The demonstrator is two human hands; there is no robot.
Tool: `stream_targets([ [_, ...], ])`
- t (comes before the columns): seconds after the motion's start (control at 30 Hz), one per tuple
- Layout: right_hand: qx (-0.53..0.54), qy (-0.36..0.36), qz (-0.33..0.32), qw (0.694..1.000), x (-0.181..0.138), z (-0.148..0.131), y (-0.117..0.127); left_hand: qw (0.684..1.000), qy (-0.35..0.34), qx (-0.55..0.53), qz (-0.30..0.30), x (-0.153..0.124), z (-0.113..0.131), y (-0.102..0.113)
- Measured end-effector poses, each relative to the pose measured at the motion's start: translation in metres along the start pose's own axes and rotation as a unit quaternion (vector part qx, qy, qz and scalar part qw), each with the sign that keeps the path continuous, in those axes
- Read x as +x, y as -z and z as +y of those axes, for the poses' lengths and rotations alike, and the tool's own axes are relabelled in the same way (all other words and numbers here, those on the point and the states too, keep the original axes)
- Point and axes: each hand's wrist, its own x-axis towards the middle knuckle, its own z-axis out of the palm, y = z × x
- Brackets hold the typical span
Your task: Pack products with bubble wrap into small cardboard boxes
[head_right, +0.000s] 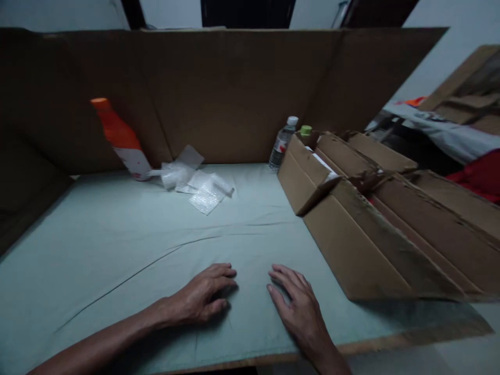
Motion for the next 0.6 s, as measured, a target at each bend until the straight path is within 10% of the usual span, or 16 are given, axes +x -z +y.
stream_targets([
  [0.33, -0.021, -0.084, -0.062, 0.994, 0.266, -0.028, -0.122, 0.947, 0.155, 0.177, 0.217, -0.167, -0.043, 0.089],
  [0.47, -0.032, 0.001, -0.123, 0.992, 0.297, -0.09, -0.181, 0.824, 0.258, 0.301, 0.406, -0.237, -0.041, 0.19],
  [0.6, -0.077, 0.058, -0.108, 0.989, 0.286, -0.125, -0.214, 0.63, 0.321, 0.465, 0.533, -0.311, -0.025, 0.303],
])
